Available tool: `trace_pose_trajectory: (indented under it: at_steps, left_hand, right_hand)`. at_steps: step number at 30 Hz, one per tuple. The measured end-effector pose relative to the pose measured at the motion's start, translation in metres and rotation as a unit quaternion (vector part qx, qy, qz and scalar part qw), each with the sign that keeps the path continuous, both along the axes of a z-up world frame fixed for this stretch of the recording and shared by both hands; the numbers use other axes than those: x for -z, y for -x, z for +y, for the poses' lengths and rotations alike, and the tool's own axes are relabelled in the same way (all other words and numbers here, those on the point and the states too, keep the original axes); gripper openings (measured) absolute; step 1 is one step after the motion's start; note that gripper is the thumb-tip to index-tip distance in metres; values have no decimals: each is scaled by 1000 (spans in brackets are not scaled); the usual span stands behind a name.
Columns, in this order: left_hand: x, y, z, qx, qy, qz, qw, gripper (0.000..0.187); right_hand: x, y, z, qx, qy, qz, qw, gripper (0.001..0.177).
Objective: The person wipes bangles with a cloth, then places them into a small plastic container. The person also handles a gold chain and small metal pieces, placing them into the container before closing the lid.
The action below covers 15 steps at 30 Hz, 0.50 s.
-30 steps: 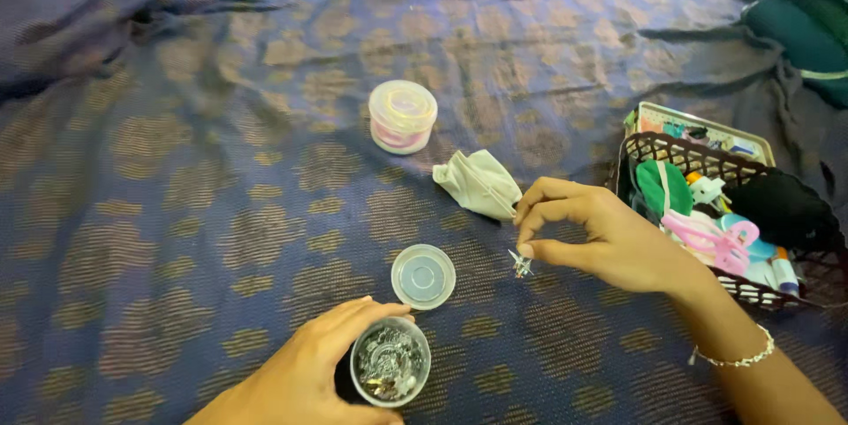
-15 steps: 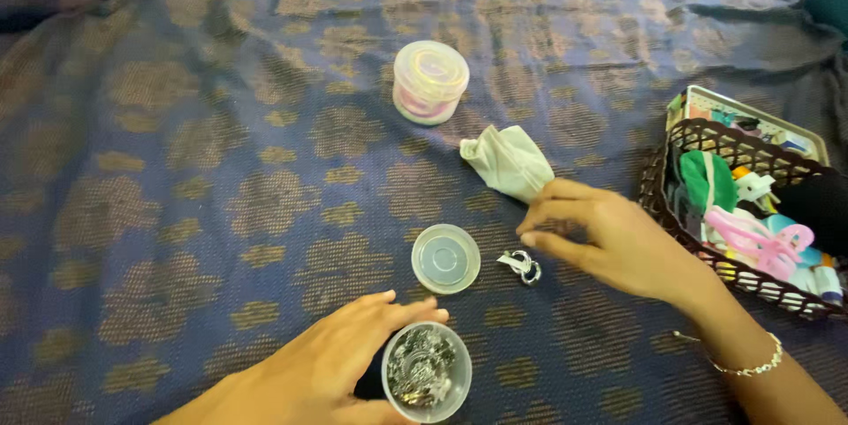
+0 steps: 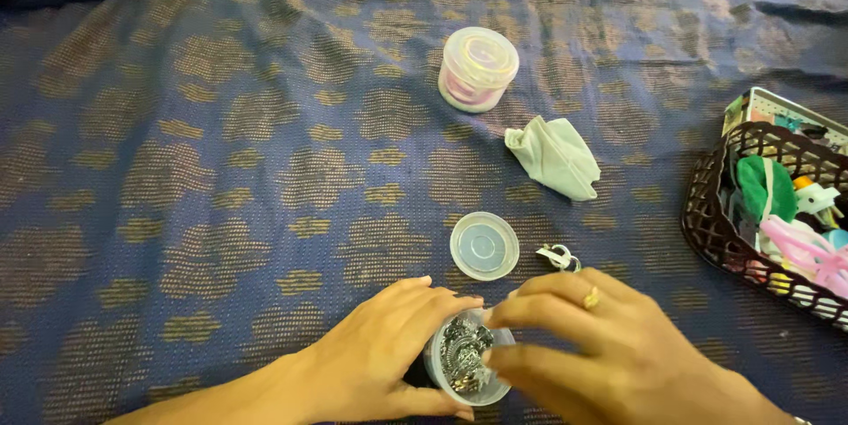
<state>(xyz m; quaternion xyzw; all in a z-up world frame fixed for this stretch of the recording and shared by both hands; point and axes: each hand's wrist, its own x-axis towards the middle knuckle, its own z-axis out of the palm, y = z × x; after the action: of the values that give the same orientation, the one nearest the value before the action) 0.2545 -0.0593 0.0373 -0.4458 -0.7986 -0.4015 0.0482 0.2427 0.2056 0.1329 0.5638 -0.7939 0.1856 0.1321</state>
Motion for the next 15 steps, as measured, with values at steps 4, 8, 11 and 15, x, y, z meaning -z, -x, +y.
trace_pose_trajectory:
  at_steps: [4, 8, 11, 15]
  left_hand:
    - [3, -3, 1, -8, 6, -6, 1000, 87]
    - [5, -3, 1, -3, 9, 30, 1000, 82]
    - [5, -2, 1, -4, 11, 23, 1000, 81]
    - [2, -3, 2, 2, 13, 0, 1000, 83]
  right_hand:
    - [10, -1, -12, -25, -23, 16, 999, 28]
    - [18, -2, -14, -24, -22, -2, 999, 28]
    - [24, -2, -9, -13, -66, 16, 998, 33]
    - [33, -5, -5, -2, -75, 23, 997, 33]
